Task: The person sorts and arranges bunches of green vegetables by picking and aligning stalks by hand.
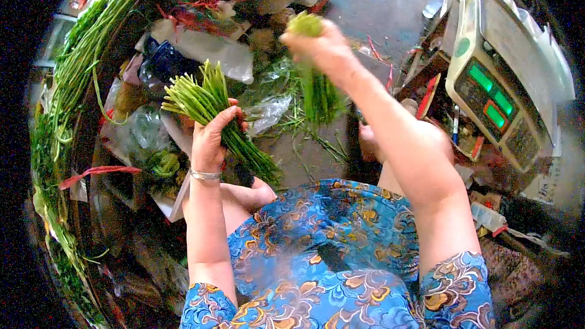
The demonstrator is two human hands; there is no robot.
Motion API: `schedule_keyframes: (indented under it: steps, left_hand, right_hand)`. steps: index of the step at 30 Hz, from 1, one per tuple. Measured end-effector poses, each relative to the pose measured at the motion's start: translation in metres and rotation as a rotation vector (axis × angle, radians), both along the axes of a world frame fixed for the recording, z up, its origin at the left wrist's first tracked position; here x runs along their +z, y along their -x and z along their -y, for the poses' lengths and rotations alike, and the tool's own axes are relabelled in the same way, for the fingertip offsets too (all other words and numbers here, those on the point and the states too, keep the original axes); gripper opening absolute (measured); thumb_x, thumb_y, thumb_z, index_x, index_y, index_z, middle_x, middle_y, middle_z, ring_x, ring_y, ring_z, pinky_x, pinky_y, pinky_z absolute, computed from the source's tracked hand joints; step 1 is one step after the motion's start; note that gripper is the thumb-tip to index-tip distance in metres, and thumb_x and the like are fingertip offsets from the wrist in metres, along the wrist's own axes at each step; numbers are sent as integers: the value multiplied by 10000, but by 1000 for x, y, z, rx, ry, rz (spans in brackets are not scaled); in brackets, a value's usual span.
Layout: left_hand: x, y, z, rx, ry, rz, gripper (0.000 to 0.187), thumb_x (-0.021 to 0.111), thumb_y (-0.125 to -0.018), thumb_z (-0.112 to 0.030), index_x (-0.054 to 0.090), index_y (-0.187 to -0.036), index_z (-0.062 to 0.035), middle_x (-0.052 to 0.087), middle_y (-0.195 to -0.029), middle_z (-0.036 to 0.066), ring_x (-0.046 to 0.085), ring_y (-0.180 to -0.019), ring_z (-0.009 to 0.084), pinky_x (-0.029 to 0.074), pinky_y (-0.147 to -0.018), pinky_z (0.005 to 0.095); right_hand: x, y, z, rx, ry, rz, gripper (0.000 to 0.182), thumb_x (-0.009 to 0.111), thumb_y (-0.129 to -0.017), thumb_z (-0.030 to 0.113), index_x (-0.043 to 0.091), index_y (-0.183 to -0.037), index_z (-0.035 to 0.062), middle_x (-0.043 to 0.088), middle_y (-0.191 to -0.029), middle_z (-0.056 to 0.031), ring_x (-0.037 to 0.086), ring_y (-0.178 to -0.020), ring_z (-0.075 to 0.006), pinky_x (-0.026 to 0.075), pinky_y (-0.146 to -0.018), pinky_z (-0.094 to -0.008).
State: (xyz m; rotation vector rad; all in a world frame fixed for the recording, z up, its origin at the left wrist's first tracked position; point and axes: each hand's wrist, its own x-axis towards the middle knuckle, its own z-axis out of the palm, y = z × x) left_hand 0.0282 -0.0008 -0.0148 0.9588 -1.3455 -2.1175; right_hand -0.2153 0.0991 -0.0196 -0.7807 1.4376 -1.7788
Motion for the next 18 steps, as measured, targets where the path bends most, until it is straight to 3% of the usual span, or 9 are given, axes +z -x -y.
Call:
schedule_keyframes:
  steps: [3,8,18]
  left_hand:
    - [-1,7,-3,-58,9,4,212,676,-810,-52,608,-1001,9,645,-820,83,627,-679,178,545,-600,302]
    - [-6,20,-16,-97,70,48,210,666,-809,-29,603,-1005,12,646,-828,97,620,-631,182,521,-538,273]
    - [-9,12,-6,-52,82,18,165,688,-793,-54,603,-926,-8,623,-745,55,595,-592,165,506,-531,275]
  right_hand:
    - [2,-29,8,178,19,5,193,716,-810,168,653,-946,45,613,-764,26,532,-617,-67,439,-577,-230]
    - [-5,-49,13,287,5,13,124,695,-836,148,643,-869,40,573,-714,39,508,-605,-63,420,-542,-229]
    - [-3,-25,10,-19,42,106,97,672,-821,106,592,-777,74,553,-638,24,507,-552,-84,414,-510,-250]
